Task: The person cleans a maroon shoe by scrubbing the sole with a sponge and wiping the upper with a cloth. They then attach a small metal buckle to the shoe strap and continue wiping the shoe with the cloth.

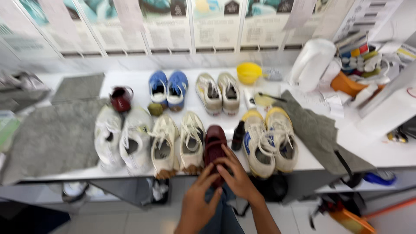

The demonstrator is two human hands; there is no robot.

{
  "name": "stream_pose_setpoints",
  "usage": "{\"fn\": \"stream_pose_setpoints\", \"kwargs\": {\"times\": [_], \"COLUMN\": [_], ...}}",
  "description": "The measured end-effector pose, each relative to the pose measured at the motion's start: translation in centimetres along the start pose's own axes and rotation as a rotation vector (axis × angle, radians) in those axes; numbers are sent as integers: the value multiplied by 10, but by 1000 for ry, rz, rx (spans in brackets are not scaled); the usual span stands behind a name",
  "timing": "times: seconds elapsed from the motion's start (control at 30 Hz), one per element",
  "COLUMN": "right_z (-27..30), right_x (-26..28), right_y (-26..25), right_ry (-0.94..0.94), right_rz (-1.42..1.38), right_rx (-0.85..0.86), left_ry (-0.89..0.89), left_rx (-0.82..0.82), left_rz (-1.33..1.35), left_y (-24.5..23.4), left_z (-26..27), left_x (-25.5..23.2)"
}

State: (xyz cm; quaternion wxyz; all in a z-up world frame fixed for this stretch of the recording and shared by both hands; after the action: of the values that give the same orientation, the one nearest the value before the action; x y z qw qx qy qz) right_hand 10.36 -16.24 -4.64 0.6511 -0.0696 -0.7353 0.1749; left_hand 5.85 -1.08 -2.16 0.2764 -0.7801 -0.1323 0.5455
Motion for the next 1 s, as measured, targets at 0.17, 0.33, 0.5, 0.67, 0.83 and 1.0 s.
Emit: {"fn": "stream_pose_setpoints", "kwargs": {"times": [0.17,0.33,0.5,0.67,0.83,1.0], "right_z": [1,2,6,5,3,2], "right_x": [9,-11,16,13,14,13], "right_y": [-2,-2,-1,0,-1,-1], "right_ry": [-21,-61,-155,-146,-145,-178], "right_rz": [20,55,5,8,11,31], "right_rx": [3,-9,-43,-45,-37,-41], "left_ry": [-68,-45,13,15,25,41], "left_rx": [51,26,-55,-66,-57,-70], "left_rz": [-4,17,-2,25,44,47], "left_y": [-8,-7,-22,-22,-22,-23], "left_z": [-2,0,0,-1,-4,-5], "left_x": [-17,-18,-41,-39,-37,-34]}}
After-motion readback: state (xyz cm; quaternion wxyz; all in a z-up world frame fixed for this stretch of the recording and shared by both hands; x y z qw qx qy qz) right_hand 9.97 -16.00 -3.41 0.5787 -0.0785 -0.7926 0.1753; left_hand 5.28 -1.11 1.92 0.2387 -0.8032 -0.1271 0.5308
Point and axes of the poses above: each hand's wrist, its own z-axis away from the middle knuckle, its own y-axis out of the palm, x = y × z, the point moved 6 cm from there along -z, towards the middle knuckle
